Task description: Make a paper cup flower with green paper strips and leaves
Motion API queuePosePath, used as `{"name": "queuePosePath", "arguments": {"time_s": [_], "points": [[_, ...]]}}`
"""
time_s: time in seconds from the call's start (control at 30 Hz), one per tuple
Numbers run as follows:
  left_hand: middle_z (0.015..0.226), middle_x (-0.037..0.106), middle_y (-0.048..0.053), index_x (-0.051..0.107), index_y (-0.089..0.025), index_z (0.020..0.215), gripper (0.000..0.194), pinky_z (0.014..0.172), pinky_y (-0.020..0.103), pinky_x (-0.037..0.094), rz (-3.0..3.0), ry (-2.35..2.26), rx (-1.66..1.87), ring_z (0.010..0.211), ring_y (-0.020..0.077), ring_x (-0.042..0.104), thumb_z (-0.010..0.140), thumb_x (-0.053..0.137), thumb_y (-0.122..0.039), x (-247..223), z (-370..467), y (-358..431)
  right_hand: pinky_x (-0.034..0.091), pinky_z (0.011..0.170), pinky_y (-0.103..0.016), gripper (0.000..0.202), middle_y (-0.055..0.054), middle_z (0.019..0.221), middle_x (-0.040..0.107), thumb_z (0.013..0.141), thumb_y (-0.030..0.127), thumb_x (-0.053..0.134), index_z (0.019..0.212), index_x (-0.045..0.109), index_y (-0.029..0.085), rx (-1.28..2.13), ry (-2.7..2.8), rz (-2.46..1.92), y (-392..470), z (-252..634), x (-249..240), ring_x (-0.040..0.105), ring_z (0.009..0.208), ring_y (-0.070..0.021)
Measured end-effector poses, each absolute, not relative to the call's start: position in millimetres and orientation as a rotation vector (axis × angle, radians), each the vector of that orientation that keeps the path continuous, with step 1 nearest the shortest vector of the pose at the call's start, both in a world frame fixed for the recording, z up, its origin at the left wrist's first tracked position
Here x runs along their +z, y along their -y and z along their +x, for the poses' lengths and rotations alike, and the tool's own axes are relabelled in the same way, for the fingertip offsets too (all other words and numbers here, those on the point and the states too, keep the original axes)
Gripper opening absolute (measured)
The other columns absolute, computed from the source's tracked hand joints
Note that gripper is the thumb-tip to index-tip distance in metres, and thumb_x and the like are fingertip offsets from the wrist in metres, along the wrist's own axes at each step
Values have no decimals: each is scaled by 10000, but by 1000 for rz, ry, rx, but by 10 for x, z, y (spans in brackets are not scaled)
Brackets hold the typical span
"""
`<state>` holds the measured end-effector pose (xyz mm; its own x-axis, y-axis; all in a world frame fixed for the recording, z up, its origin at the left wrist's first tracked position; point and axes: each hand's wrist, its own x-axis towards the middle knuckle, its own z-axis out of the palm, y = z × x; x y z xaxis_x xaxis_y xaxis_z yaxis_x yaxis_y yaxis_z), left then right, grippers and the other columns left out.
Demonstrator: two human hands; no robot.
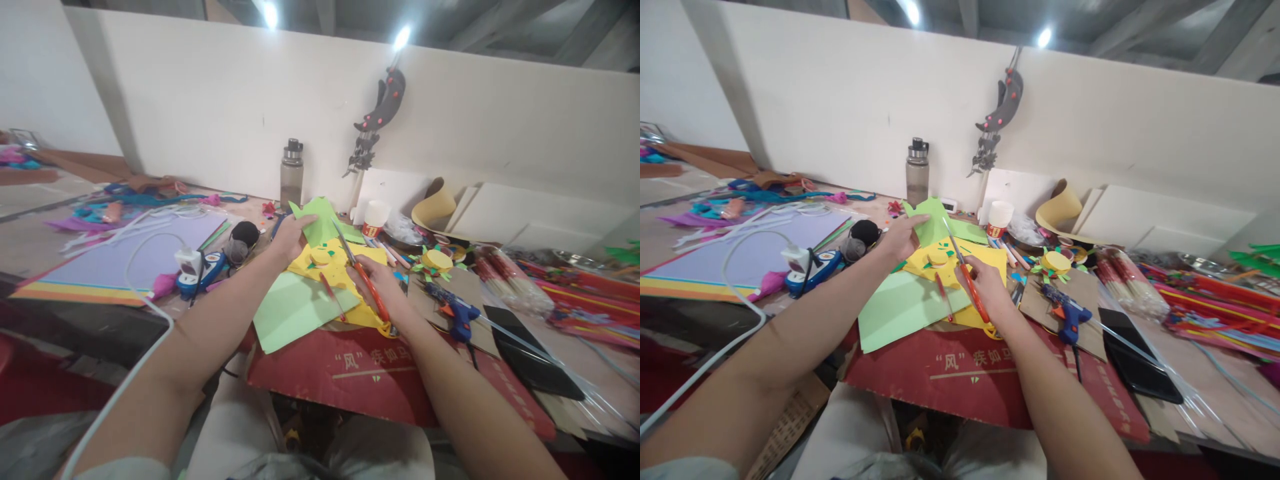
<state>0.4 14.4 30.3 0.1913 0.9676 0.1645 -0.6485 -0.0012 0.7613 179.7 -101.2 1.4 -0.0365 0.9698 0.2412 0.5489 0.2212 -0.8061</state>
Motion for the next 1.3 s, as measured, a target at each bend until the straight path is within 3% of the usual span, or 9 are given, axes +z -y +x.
{"name": "queuePosePath", "arguments": {"time_s": [0.57, 0.93, 1.3], "points": [[991, 777, 119, 720, -114, 917, 247, 977, 412, 559, 917, -449, 1261, 962, 251, 742, 675, 765, -106, 232, 40, -124, 312, 487, -239, 354, 62, 559, 411, 852, 583, 535, 825, 526, 230, 633, 1710, -1459, 1001, 1795, -5, 400, 516, -117], [986, 779, 112, 724, -118, 908, 222, 962, 380, 561, 954, -451, 1250, 995, 248, 731, 687, 741, -125, 255, 41, -98, 306, 480, -242, 304, 59, 539, 416, 883, 528, 515, 809, 515, 233, 562, 1704, -1443, 977, 1797, -74, 411, 498, -119], [906, 774, 119, 710, -100, 848, 134, 969, 413, 565, 909, -502, 1301, 897, 244, 749, 727, 756, -135, 249, 35, -123, 319, 475, -244, 304, 49, 549, 448, 858, 529, 539, 837, 559, 226, 552, 1717, -1460, 1007, 1771, -32, 423, 491, -120]]}}
